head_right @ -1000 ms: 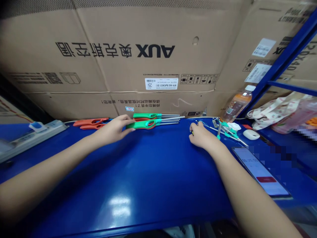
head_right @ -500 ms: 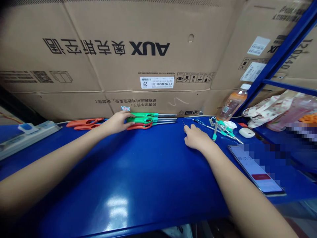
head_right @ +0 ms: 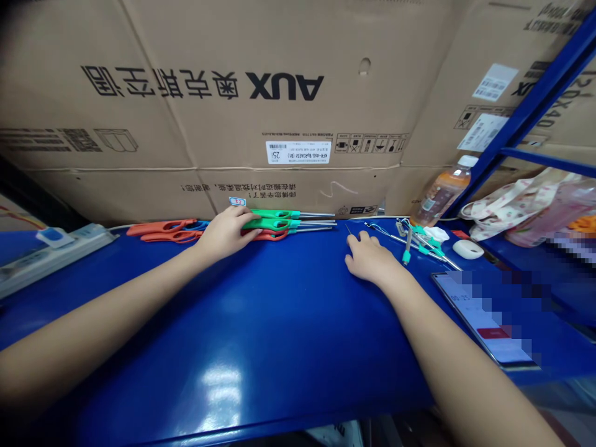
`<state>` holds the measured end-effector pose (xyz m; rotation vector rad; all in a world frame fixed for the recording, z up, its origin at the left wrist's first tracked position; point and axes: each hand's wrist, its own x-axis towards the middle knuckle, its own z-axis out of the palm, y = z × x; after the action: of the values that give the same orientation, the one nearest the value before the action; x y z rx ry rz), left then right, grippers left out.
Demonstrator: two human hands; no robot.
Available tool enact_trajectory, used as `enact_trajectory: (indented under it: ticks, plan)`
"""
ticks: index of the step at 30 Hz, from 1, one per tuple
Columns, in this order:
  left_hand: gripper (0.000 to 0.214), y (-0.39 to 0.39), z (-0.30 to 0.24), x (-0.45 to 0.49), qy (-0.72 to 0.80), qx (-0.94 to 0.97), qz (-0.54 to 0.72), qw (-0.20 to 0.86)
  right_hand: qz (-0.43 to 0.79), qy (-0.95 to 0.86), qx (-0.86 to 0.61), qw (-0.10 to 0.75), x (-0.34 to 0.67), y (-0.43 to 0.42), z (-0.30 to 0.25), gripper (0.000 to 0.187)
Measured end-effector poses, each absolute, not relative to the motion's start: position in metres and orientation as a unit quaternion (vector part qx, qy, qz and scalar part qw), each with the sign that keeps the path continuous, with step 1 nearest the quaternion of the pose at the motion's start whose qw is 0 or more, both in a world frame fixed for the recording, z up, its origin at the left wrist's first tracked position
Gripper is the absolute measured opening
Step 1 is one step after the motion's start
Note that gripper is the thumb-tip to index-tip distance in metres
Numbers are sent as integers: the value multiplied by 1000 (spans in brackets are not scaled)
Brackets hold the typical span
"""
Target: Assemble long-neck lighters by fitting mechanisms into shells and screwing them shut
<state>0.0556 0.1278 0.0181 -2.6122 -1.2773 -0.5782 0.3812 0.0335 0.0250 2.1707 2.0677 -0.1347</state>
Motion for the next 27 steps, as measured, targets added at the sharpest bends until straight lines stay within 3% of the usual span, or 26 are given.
enact_trajectory:
  ticks: [7, 12, 27]
  plan:
    - [32, 104, 18, 59, -422, -875, -209, 112, -25, 688, 723, 59, 383, 37, 22, 43]
    - [26, 68, 13, 52, -381, -904, -153, 118, -38, 676, 734, 55, 394, 42, 18, 42]
    - [28, 119, 0, -95, -636, -740, -172, 136, 15, 632, 773, 59, 423, 54, 10, 44]
